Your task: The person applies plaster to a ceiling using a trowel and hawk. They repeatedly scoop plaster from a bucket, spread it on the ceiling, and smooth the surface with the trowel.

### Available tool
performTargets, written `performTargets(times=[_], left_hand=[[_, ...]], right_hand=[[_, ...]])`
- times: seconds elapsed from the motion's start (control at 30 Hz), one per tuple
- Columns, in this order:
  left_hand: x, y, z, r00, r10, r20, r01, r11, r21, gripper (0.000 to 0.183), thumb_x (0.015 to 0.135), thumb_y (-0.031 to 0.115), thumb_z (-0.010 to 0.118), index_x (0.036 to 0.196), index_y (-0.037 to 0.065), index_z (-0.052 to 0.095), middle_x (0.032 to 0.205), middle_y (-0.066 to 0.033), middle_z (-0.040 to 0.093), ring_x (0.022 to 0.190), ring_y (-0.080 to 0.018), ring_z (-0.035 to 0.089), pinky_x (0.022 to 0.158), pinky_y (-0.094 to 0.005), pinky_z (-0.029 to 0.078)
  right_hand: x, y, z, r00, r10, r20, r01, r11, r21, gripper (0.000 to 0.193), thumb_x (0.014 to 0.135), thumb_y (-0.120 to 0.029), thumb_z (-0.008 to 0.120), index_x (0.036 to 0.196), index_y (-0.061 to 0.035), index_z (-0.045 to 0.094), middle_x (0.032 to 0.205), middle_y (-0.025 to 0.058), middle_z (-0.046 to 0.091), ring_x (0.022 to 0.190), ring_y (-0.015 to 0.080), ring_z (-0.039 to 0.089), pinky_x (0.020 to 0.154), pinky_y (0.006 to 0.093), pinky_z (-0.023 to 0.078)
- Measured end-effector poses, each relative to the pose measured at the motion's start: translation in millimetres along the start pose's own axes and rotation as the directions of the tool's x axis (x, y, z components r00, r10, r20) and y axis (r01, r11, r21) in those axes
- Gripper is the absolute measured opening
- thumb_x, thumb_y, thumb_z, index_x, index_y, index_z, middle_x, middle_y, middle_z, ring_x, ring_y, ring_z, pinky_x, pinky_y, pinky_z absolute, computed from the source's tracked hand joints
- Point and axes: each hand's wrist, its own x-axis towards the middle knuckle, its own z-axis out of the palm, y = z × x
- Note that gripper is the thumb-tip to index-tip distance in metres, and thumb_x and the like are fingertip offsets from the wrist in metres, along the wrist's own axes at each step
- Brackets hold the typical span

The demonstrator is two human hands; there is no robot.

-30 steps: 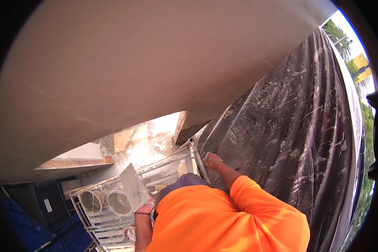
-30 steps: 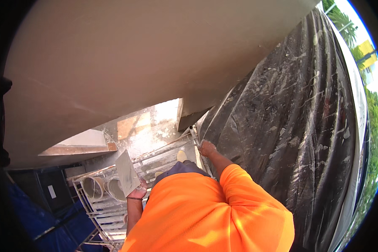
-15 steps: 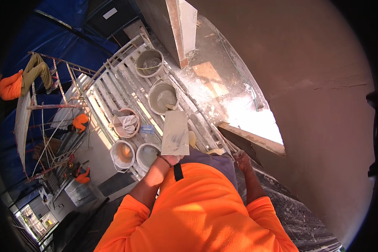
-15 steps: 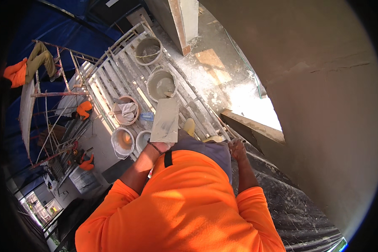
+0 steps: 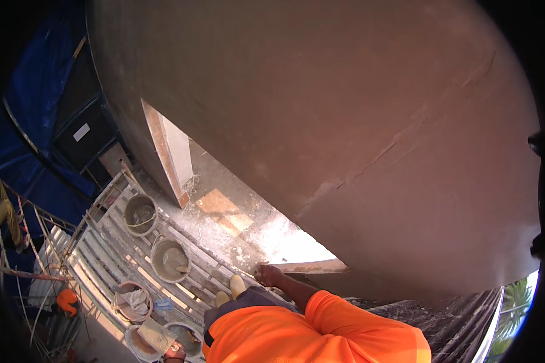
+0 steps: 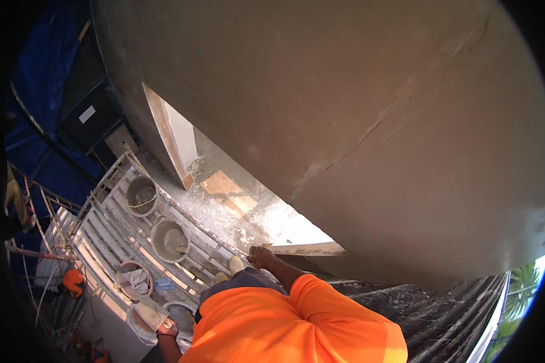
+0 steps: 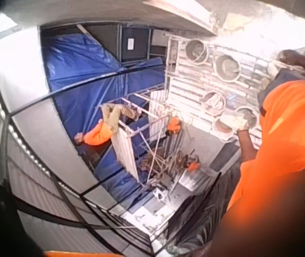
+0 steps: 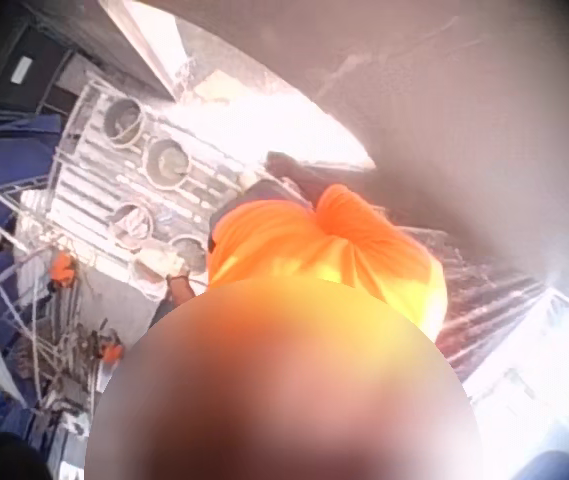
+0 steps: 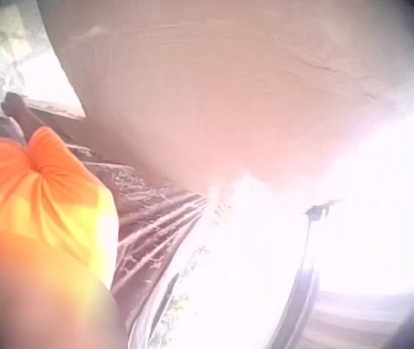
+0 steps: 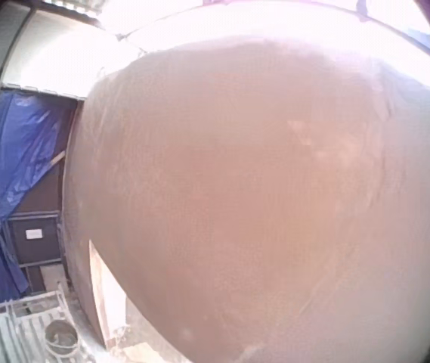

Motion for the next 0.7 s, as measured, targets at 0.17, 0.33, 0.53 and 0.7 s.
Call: performTargets(times=[0.17, 0.33, 0.53, 0.7], left_hand=[[97, -49, 68, 0.885, 0.201, -0.421, -0.062, 0.945, 0.321, 0.025, 0.097, 0.032, 0.051, 0.104, 0.013, 0.065, 0.1, -0.0058, 0.065, 0.094, -0.0179, 0.062, 0.084, -0.036, 0.054], [138, -87, 118, 0.866, 0.241, -0.439, -0.022, 0.894, 0.447, 0.02, 0.097, 0.03, 0.052, 0.098, 0.013, 0.063, 0.09, -0.003, 0.062, 0.086, -0.0168, 0.06, 0.079, -0.0358, 0.053], [138, -87, 111, 0.833, 0.282, -0.477, -0.06, 0.902, 0.428, 0.016, 0.096, 0.026, 0.054, 0.091, 0.014, 0.062, 0.079, 0.0003, 0.059, 0.077, -0.0154, 0.058, 0.072, -0.0355, 0.052], [124, -77, 100, 0.821, 0.086, -0.564, -0.039, 0.995, 0.094, 0.018, 0.096, 0.028, 0.053, 0.102, 0.013, 0.061, 0.092, -0.0023, 0.057, 0.089, -0.0202, 0.055, 0.08, -0.0391, 0.048]], right_hand=[[11, -10, -47, 1.0, -0.005, -0.031, 0.008, 0.996, 0.093, 0.045, 0.095, -0.046, 0.056, 0.114, -0.0048, 0.061, 0.114, 0.0244, 0.067, 0.111, 0.0431, 0.063, 0.093, 0.0551, 0.05], [-1, 26, -68, 0.993, 0.013, -0.116, -0.002, 0.995, 0.098, 0.044, 0.096, -0.043, 0.055, 0.116, -0.0048, 0.061, 0.117, 0.0241, 0.067, 0.112, 0.0429, 0.063, 0.096, 0.0541, 0.049], [-46, 106, -53, 0.976, 0.212, -0.053, -0.212, 0.977, 0.0, 0.048, 0.094, -0.046, 0.057, 0.114, -0.0025, 0.065, 0.12, 0.0246, 0.068, 0.115, 0.0416, 0.064, 0.097, 0.0528, 0.051], [-75, 123, -39, 0.947, 0.319, -0.041, -0.321, 0.946, -0.036, 0.047, 0.091, -0.044, 0.06, 0.108, -0.0018, 0.069, 0.117, 0.0277, 0.067, 0.11, 0.0435, 0.066, 0.094, 0.0554, 0.053]])
